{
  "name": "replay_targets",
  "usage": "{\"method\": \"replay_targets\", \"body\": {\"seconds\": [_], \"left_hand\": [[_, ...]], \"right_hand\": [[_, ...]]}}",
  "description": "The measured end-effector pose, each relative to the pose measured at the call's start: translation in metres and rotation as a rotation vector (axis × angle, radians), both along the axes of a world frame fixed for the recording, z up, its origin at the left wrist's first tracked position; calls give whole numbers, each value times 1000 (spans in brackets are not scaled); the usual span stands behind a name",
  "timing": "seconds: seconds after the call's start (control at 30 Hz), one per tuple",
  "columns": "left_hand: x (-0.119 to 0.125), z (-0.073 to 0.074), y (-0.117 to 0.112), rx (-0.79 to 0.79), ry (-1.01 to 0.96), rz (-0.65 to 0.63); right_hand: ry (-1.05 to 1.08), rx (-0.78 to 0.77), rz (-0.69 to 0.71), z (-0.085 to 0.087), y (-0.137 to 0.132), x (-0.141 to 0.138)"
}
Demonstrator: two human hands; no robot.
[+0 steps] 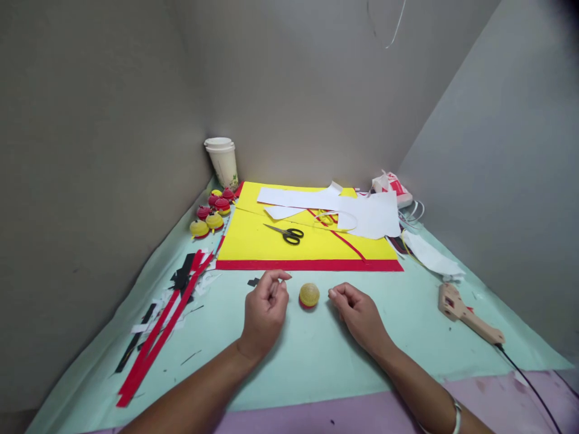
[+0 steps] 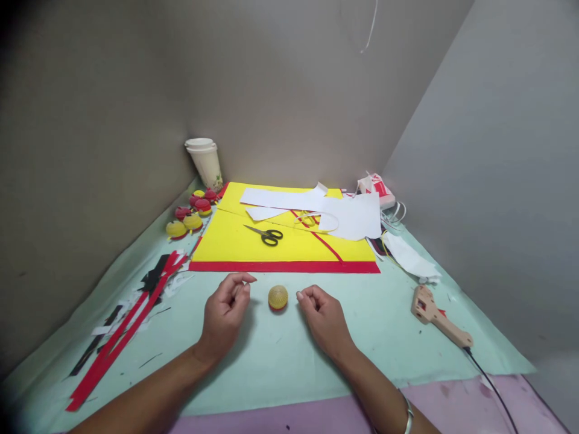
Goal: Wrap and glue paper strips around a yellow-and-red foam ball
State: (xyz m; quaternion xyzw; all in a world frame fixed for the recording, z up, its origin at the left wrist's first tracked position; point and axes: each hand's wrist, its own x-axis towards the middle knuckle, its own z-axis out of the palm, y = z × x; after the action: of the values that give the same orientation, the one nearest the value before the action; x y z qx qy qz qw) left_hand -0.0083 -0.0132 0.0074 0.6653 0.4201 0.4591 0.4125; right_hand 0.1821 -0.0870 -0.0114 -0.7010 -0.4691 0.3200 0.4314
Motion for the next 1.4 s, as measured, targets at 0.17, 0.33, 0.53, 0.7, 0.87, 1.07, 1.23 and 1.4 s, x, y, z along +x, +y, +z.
{"method": "replay_targets", "body": {"seconds": [0.17,0.33,0.53,0.7,0.87,1.07,1.23,1.4], "left_hand": [[-1,1,0,3,12,-7],[-2,1,1,15,15,-8],[-3,0,1,3,20,-3],[-3,1,1,-4,22,1],[-3,3,1,-15,14,6],[-2,2,3,-41,12,23],[-2,3,4,-59,14,60],[-2,6,6,-77,2,104]], "right_hand": [[17,8,2,-1,1,-1],[19,8,8,-1,1,-2],[24,9,25,-4,2,-2],[6,17,33,-4,2,-2],[-2,20,34,0,3,-3],[-22,22,41,3,3,-4],[-28,18,43,4,2,-4],[-26,25,45,4,3,-4]]}}
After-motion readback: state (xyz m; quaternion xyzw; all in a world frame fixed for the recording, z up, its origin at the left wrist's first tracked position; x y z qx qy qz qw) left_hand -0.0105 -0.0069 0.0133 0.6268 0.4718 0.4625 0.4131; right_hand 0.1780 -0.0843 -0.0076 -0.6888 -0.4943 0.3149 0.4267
